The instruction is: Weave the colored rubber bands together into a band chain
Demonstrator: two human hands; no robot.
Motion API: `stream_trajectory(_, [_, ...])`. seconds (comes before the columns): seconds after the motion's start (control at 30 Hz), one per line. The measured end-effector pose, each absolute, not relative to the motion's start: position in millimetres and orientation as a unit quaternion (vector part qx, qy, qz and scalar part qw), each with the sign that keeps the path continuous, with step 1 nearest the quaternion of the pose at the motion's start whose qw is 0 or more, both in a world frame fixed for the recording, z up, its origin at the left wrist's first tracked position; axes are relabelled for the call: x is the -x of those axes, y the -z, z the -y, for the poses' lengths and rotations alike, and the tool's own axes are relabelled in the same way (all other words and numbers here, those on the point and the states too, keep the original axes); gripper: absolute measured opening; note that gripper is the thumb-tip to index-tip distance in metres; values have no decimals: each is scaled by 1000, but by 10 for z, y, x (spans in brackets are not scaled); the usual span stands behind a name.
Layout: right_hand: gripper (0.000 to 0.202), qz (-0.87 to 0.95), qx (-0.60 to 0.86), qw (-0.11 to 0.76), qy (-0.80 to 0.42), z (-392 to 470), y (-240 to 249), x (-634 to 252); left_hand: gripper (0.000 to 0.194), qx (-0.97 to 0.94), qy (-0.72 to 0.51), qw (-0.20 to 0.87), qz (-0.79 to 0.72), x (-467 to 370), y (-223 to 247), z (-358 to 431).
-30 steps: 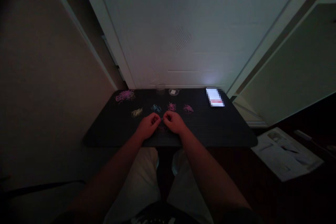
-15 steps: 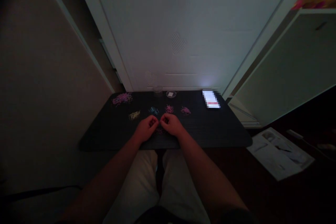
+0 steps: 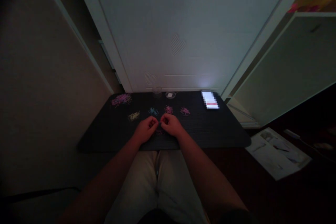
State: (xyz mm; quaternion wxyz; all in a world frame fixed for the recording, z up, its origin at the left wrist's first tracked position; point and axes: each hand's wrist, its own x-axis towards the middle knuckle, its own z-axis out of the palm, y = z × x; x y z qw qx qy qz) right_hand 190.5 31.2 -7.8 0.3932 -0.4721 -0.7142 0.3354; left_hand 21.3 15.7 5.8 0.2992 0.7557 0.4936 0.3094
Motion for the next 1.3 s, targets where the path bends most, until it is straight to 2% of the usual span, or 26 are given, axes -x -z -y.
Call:
stream_trajectory(0.57, [4, 712, 470, 392, -344, -301, 66, -1892, 20, -768, -313, 270, -490, -183, -66, -169])
stream_trajectory(1.3, [5, 715, 469, 386, -346, -269, 48, -1875, 22, -770, -294, 286, -489, -168, -41, -183])
